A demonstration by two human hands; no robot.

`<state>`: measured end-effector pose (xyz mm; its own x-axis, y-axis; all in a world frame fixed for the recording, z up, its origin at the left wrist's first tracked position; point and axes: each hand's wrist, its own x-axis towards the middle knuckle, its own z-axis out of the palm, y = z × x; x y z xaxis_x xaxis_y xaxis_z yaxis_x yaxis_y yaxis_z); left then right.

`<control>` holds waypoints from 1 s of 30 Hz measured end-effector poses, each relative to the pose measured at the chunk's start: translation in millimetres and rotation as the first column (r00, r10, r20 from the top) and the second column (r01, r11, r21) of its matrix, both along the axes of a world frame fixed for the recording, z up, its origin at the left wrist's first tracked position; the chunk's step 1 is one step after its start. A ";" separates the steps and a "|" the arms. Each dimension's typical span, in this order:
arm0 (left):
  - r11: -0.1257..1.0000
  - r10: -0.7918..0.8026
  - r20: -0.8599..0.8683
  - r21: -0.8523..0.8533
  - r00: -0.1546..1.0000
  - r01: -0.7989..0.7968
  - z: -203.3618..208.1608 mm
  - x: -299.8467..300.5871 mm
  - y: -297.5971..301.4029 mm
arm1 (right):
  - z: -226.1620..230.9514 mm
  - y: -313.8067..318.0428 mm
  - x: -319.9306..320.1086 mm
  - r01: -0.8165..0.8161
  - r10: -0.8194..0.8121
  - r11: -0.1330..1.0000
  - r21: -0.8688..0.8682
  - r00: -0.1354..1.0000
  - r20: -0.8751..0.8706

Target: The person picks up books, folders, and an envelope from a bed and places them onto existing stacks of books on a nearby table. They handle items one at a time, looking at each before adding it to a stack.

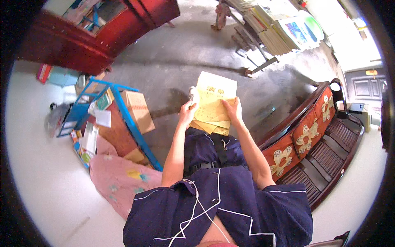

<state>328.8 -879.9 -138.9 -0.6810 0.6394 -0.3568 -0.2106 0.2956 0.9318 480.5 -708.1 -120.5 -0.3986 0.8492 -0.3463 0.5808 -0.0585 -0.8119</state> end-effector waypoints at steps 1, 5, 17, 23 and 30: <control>0.998 0.004 0.038 0.066 0.999 -0.006 2.7 -13.0 18.3 | 1.2 11.9 -9.5 0.043 -0.042 0.999 0.008 0.998 -0.053; 0.993 -0.082 -0.008 0.090 0.997 0.082 16.7 -73.5 81.5 | -6.9 57.1 -49.2 0.146 -0.136 0.989 0.014 0.951 -0.277; 0.960 -0.280 0.076 0.047 0.957 0.277 30.5 -192.2 217.7 | -6.5 151.8 -145.2 0.369 -0.415 0.907 -0.204 0.867 -0.278; 0.969 -0.236 0.084 0.101 0.968 0.227 38.1 -236.0 300.5 | -9.3 215.9 -186.9 0.370 -0.372 0.926 -0.074 0.862 -0.343; 0.958 -0.262 0.083 0.144 0.961 0.249 22.1 -303.8 418.1 | -1.0 337.1 -253.2 0.436 -0.495 0.869 -0.236 0.751 -0.436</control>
